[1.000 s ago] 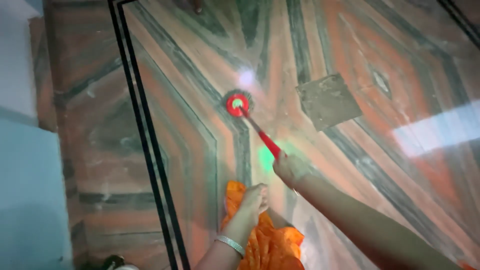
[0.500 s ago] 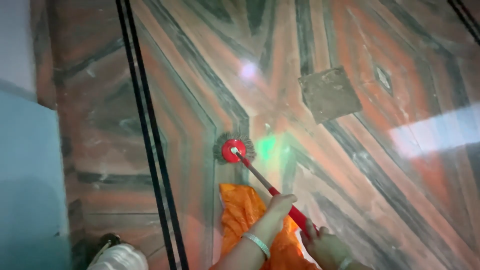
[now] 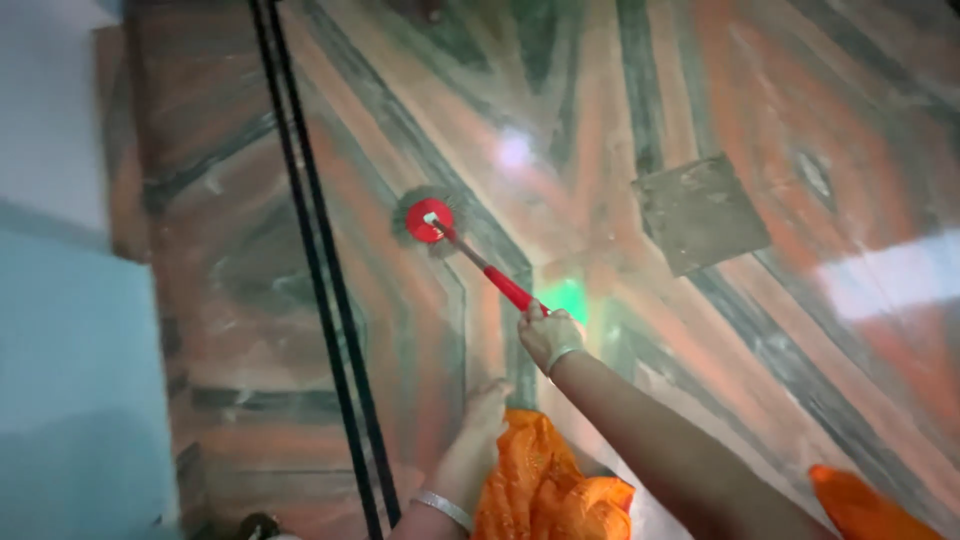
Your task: The person cleans the floor by hand using a mop, moving it across various tiled areas and dipping it into a bucket of water to rinse and wring it.
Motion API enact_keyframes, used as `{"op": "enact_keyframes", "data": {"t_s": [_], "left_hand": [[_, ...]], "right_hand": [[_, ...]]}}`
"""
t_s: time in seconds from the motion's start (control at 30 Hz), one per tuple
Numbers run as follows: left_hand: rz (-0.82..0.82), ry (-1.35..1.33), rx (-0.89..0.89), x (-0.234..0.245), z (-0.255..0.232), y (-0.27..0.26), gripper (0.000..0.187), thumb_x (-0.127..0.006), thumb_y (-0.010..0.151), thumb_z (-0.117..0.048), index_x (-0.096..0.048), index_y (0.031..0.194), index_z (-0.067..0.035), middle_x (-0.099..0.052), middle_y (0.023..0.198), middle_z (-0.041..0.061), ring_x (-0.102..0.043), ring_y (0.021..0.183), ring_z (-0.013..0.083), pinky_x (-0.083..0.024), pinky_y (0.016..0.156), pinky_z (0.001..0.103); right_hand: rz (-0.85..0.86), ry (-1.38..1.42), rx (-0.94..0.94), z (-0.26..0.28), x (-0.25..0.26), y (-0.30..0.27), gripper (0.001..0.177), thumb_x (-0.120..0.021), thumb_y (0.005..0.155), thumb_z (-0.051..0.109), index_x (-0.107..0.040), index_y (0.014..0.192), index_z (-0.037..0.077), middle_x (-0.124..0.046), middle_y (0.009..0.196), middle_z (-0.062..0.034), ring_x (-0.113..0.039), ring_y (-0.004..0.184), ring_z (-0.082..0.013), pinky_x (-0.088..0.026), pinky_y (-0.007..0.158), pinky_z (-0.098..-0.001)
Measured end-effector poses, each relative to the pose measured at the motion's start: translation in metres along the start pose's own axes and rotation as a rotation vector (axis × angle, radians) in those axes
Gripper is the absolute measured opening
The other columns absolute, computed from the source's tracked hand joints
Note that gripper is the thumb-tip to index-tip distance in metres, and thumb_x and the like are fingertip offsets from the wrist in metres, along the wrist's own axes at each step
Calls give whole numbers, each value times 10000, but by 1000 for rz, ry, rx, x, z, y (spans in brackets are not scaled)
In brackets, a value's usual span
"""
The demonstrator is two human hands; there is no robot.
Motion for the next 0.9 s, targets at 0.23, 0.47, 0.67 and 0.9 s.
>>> {"op": "enact_keyframes", "data": {"t_s": [0.23, 0.47, 0.67, 0.9], "left_hand": [[334, -148, 36, -169, 5, 23, 246, -663, 891, -213, -699, 1103, -94, -693, 934, 12, -637, 815, 147, -526, 727, 344], [473, 339, 157, -255, -8, -71, 269, -651, 895, -340, -657, 1111, -180, -577, 943, -30, -488, 770, 130, -435, 694, 335], [532, 217, 51, -287, 33, -3, 331, -677, 918, -334, -680, 1134, -84, -585, 974, 7, -523, 864, 129, -445, 717, 322], [319, 167, 133, -288, -37, -8, 323, -664, 904, -339, -675, 1179, -171, -670, 1139, -15, -580, 1058, 115, -467, 882, 309]], "right_hand": [[105, -181, 70, -111, -32, -158, 394, -466, 1012, 200, -439, 1402, 152, -507, 1395, -214, -687, 825, -398, -574, 695, -537], [314, -136, -84, -176, -44, -311, 477, -497, 976, 188, -404, 1443, 171, -438, 1478, -216, -696, 842, -392, -580, 718, -532], [332, -109, -66, -199, -71, -305, 553, -524, 944, 177, -373, 1477, 187, -378, 1550, -217, -703, 856, -387, -585, 737, -528], [70, -45, 35, -228, -37, -98, 314, -525, 955, 191, -545, 1259, 117, -545, 1274, -173, -662, 731, -346, -566, 632, -536]]}}
Point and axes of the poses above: each hand's wrist, its own y-axis towards the middle knuckle, its own x-axis out of the back of the hand, z = x × y, the point moved 10 cm from there along y, towards the middle knuckle
